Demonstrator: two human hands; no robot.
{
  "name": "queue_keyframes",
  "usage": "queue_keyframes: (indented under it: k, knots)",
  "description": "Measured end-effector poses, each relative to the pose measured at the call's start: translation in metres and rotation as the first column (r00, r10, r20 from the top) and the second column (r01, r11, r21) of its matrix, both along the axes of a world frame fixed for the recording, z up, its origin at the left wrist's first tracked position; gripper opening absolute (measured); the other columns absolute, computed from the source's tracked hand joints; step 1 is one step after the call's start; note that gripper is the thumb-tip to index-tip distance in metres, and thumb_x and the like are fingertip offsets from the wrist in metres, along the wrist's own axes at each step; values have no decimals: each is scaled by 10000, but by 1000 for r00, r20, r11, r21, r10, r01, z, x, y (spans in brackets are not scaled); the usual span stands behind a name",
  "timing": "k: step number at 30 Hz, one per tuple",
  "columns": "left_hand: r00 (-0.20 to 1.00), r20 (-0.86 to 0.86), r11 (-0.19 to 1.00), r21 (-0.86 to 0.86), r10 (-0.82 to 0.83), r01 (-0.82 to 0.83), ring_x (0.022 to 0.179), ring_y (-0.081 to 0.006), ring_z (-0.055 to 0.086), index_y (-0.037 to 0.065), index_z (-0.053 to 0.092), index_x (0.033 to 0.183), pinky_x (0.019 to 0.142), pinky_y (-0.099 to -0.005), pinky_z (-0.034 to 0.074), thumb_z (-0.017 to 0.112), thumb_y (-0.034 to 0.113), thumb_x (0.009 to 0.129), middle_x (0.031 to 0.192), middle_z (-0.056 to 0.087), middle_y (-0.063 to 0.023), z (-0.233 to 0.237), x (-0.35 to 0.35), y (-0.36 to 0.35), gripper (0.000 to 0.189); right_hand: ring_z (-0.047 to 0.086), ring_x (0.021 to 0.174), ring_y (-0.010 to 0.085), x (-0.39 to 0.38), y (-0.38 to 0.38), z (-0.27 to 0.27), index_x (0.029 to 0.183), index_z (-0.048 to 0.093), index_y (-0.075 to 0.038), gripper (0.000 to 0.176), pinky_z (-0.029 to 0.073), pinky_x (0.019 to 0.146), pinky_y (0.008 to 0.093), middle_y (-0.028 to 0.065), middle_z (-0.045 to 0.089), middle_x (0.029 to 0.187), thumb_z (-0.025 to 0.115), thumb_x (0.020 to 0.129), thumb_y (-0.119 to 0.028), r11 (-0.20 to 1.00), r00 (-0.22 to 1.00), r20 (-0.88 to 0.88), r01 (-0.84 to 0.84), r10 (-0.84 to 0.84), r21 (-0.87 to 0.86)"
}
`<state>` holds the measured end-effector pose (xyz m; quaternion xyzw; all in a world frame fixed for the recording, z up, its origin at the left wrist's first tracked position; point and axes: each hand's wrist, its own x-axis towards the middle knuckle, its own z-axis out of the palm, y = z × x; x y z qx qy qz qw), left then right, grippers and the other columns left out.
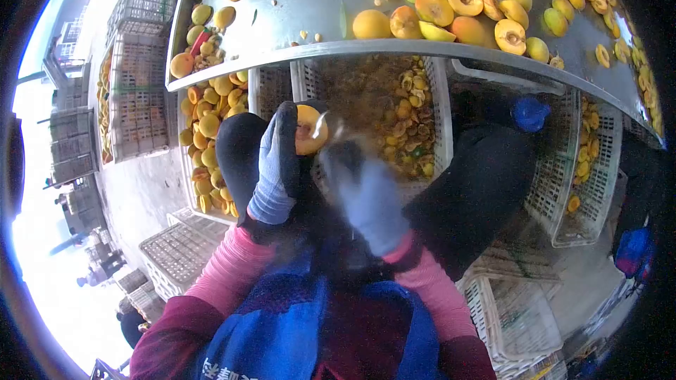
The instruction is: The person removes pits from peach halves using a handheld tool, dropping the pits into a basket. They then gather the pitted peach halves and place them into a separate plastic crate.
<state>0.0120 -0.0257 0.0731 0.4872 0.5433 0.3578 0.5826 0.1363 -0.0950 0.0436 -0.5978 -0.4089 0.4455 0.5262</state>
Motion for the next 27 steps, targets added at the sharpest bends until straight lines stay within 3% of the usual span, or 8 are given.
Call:
queue_keyframes:
  k: [4,10,13,16,19,22,25,27]
  knots:
    - [997,-58,975,220,52,-38,837,-145,580,-34,583,1071,755,-272,462,453,239,983,925,619,-96,-12,-1,-6,314,646,729,368,-14,-17,0,1052,581,-27,294,495,605,422,203,650,812,605,889,-270,991,904,406,-108,133,-84]
    - [995,-99,967,256,11,14,788,-132,592,-22,586,1088,713,-263,472,492,189,965,876,633,-94,3,-10,-9,262,634,743,384,-21,-17,10,1145,547,0,339,492,626,425,211,641,833,587,900,-231,991,972,216,-116,98,73]
    - [986,-164,952,297,-22,71,775,-126,587,-23,594,1068,702,-264,470,498,183,960,866,633,-88,3,-12,-9,251,634,784,379,-25,-22,3,1138,547,8,319,490,662,420,226,637,849,584,901,-201,991,953,277,-131,122,13]
    - [991,-123,943,322,-47,85,755,-118,570,-26,596,1049,688,-255,461,493,172,958,810,620,-85,0,-14,-10,241,600,963,299,-21,-28,10,1259,459,51,354,466,853,365,201,605,1066,479,936,-91,939,868,362,-329,341,-96]
    - [986,-141,949,292,-84,123,721,-110,554,-25,594,1016,666,-250,454,486,161,958,776,608,-69,4,-17,-13,223,593,967,283,-28,-36,-5,1247,475,43,342,464,855,359,187,600,1054,483,941,-108,951,805,532,-308,263,-5]
    - [990,-80,982,137,-118,128,677,-95,532,-23,585,958,631,-243,443,479,149,958,740,597,-49,8,-16,-16,202,594,951,268,-20,-29,6,1223,493,41,333,465,839,347,174,603,1036,467,951,-150,935,941,-25,-338,337,-104]
    - [987,-55,985,83,-148,152,627,-90,514,-20,567,901,584,-252,435,481,146,956,692,585,-35,0,-18,-16,194,588,939,239,-20,-29,6,1204,508,39,347,464,825,332,150,605,1029,447,959,-199,902,852,-457,-380,255,-206]
    - [915,-253,948,-59,-316,311,806,-130,557,-48,567,1053,702,-266,466,456,136,941,888,610,-75,1,-25,-11,242,579,951,225,-22,-36,-1,1206,507,38,369,458,838,335,143,606,1047,441,959,-228,890,859,-460,-372,223,-263]
